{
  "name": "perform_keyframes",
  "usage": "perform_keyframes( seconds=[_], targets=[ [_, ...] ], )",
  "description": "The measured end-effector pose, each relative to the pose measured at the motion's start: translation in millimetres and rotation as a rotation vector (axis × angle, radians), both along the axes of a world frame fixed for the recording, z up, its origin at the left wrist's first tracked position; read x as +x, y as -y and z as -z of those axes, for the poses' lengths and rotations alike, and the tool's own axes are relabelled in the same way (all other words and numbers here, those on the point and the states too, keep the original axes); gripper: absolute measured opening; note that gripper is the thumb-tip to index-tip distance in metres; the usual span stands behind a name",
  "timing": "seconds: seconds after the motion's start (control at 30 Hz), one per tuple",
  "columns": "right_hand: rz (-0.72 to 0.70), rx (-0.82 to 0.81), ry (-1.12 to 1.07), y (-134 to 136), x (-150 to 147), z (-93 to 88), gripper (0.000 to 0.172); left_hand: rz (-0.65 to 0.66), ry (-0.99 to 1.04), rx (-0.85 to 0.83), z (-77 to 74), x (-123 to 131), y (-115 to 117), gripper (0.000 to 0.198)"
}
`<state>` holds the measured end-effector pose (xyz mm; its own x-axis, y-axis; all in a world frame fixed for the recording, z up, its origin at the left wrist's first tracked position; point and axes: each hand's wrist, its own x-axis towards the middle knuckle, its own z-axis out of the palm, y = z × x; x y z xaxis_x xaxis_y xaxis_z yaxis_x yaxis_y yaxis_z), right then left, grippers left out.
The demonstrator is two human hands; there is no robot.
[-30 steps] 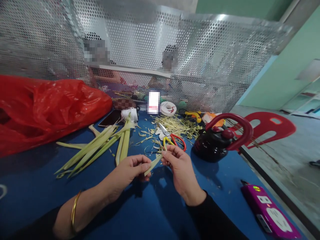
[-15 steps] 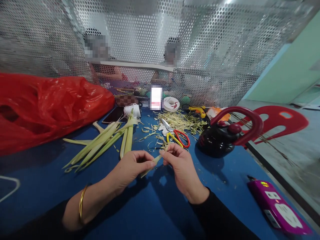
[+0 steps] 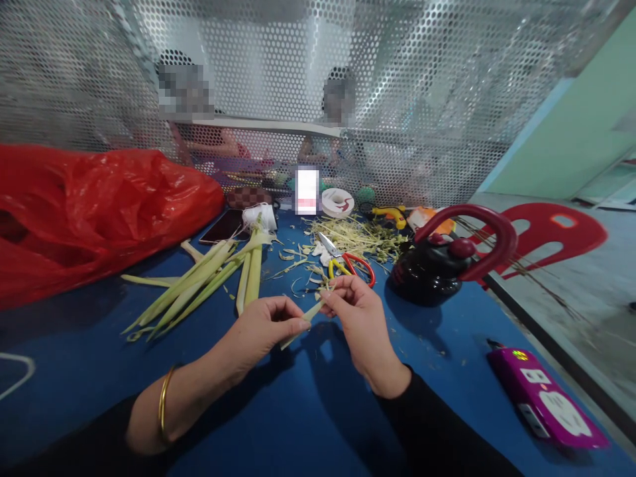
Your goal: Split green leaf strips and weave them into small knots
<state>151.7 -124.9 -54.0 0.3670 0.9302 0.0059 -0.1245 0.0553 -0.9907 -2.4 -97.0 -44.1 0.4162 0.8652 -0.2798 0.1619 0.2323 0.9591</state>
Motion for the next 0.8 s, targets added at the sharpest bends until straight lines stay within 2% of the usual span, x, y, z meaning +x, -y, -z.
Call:
perform_keyframes(
  seconds=[0.27, 0.37, 0.5, 0.67, 0.8],
  targets=[
    [0.083, 0.029, 0.0, -2, 3, -2.0, 0.023, 0.009, 0.021, -0.002, -0.5, 0, 0, 0.015],
    [0.043, 0.01, -0.003, -1, 1, -2.8, 0.025, 0.031, 0.043, -0.038, 0.9, 0, 0, 0.018],
    [-0.027, -0.007, 0.016, 2, -4, -1.4, 0.024, 0.065, 0.169, -0.115, 4.4, 1, 0, 0.024],
    [-0.091, -0.006, 0.037, 5, -8, 0.6, 0.022, 0.031, 0.104, 0.005, 5.6, 1, 0, 0.017],
    [-0.114, -0.05, -0.028, 4, -5, -1.9, 0.025, 0.029, 0.071, 0.089, 3.9, 0, 0, 0.013]
  ],
)
